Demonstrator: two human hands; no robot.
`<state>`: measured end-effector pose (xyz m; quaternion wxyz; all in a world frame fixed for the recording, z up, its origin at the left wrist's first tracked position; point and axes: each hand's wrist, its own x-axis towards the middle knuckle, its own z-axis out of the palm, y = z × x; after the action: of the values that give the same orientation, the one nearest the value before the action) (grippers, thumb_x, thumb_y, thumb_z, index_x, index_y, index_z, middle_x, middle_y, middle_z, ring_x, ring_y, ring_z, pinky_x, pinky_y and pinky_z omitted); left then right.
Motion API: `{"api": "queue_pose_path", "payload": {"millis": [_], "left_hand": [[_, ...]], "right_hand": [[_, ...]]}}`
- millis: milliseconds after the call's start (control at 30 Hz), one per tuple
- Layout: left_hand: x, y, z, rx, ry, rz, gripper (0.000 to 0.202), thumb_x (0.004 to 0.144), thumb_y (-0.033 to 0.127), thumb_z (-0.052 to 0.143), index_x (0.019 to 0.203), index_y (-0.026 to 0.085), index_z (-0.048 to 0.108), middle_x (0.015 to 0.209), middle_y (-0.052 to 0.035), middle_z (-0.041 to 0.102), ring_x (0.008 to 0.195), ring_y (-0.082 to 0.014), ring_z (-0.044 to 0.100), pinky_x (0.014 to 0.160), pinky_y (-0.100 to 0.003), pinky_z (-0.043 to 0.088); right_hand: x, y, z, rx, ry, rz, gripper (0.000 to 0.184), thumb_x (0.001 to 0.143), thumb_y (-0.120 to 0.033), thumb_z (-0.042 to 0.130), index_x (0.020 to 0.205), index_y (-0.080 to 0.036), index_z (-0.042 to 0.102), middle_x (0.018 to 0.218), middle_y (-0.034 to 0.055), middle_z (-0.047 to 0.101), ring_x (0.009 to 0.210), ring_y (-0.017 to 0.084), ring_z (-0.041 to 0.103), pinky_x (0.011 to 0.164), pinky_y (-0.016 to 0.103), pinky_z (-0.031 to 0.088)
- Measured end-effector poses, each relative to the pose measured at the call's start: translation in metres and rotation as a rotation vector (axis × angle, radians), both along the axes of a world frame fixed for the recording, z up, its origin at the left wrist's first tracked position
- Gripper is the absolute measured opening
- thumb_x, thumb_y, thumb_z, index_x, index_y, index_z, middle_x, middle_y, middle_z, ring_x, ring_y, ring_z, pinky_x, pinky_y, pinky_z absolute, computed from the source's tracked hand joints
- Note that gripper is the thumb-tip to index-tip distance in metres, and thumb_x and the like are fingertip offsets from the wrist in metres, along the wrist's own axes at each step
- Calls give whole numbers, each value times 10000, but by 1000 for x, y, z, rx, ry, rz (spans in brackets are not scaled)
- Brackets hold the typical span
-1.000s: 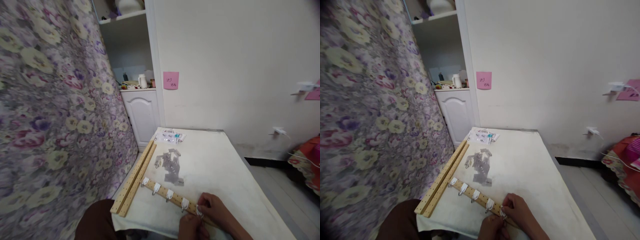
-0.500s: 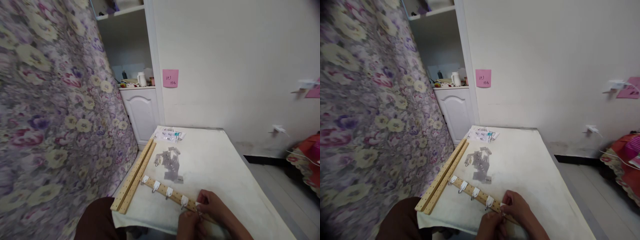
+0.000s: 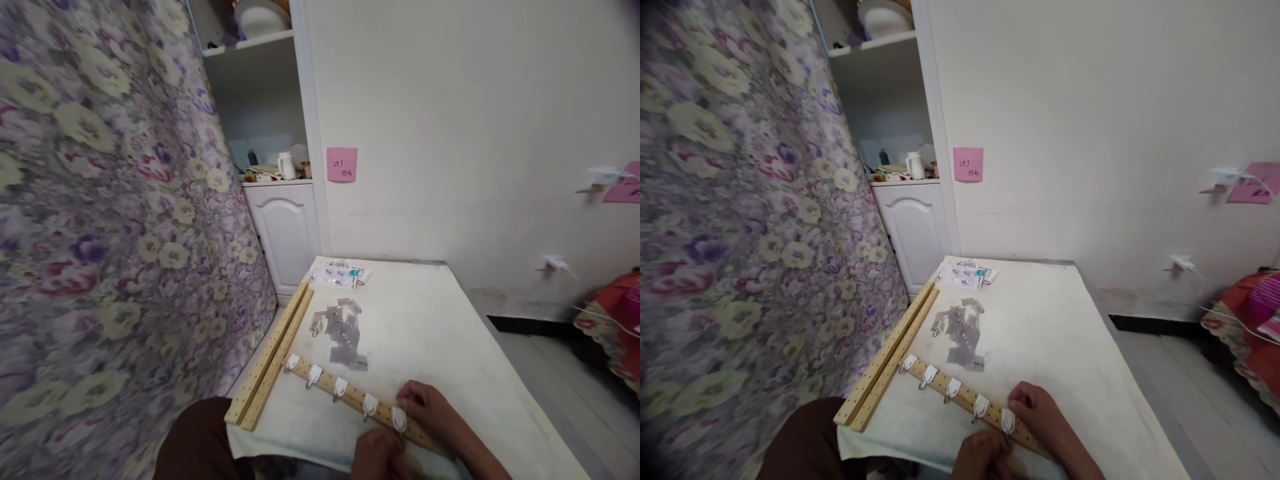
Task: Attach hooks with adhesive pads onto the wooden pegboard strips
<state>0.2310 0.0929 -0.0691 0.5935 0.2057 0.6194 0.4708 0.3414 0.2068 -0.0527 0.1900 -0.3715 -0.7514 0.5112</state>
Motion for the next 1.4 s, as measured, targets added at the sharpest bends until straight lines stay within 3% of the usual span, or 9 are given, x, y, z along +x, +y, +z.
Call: {"api": "queue_pose_path", "payload": {"millis": [167, 300, 400, 467, 633, 833, 967, 1233, 1400], "left_hand": [[-13, -7, 13, 103, 216, -163, 190, 539, 311, 606, 497, 126, 620, 404, 11, 512, 398, -84, 423, 433, -223, 255], [-56, -2, 51, 130, 292, -277, 289, 720, 399, 457, 799, 166, 609, 459, 32, 574, 345, -109, 464, 372, -204, 299], [-113, 17, 76, 138, 798, -158, 255, 794, 358, 355, 826, 193, 546, 561, 22, 630, 418, -132, 557, 404, -215, 380], [-154, 33, 82, 130, 972, -66, 205, 798, 278, 361, 833, 195, 545, 669, 8, 647, 543, -131, 596, 515, -224, 429], [-213, 70, 72, 40, 1281, 28, 169, 767, 156, 426, 777, 185, 592, 874, -52, 670, 875, -172, 592, 792, -271, 396], [-216, 100, 52, -94, 1428, 17, 157, 744, 202, 463, 793, 182, 611, 874, -108, 682, 857, -243, 607, 706, -313, 387], [-217, 105, 49, -142, 1439, 26, 120, 710, 201, 496, 719, 185, 615, 790, -92, 690, 772, -223, 616, 639, -286, 371], [-222, 74, 79, 53, 1390, 168, 153, 767, 260, 456, 684, 186, 560, 658, -7, 615, 660, -163, 561, 607, -243, 358], [-165, 38, 96, 302, 1291, 116, 199, 822, 329, 432, 744, 199, 561, 696, 27, 591, 685, -140, 557, 622, -211, 403]], "right_hand": [[2, 3, -2, 102, -69, -34, 135, 717, -256, 485, 692, -164, 581, 600, -16, 537, 604, 136, 476, 571, 240, 356], [2, 7, -8, 129, -121, -45, 124, 718, -243, 473, 679, -171, 567, 603, -9, 549, 605, 140, 483, 567, 241, 347], [1, 8, -12, 123, -147, -45, 109, 717, -237, 474, 678, -180, 556, 601, -10, 553, 602, 139, 493, 561, 237, 337], [-1, 9, -15, 120, -159, -58, 94, 713, -236, 481, 676, -187, 553, 603, -12, 563, 600, 138, 500, 559, 234, 334], [-3, 12, -27, 139, -165, -68, 81, 715, -241, 495, 680, -199, 555, 618, -12, 599, 605, 137, 525, 558, 227, 331], [-5, 16, -39, 177, -216, -99, 95, 735, -264, 490, 697, -206, 556, 632, -11, 612, 607, 139, 538, 548, 223, 329], [-5, 15, -35, 186, -220, -100, 81, 731, -263, 498, 701, -210, 551, 655, -10, 620, 634, 142, 548, 568, 225, 339], [-4, 13, -22, 202, -167, -129, 97, 727, -250, 485, 683, -202, 557, 640, -7, 610, 633, 149, 543, 591, 243, 356], [-2, 11, 7, 33, 146, -154, 188, 784, -349, 484, 766, -191, 584, 674, 5, 618, 606, 139, 538, 560, 239, 385]]}}
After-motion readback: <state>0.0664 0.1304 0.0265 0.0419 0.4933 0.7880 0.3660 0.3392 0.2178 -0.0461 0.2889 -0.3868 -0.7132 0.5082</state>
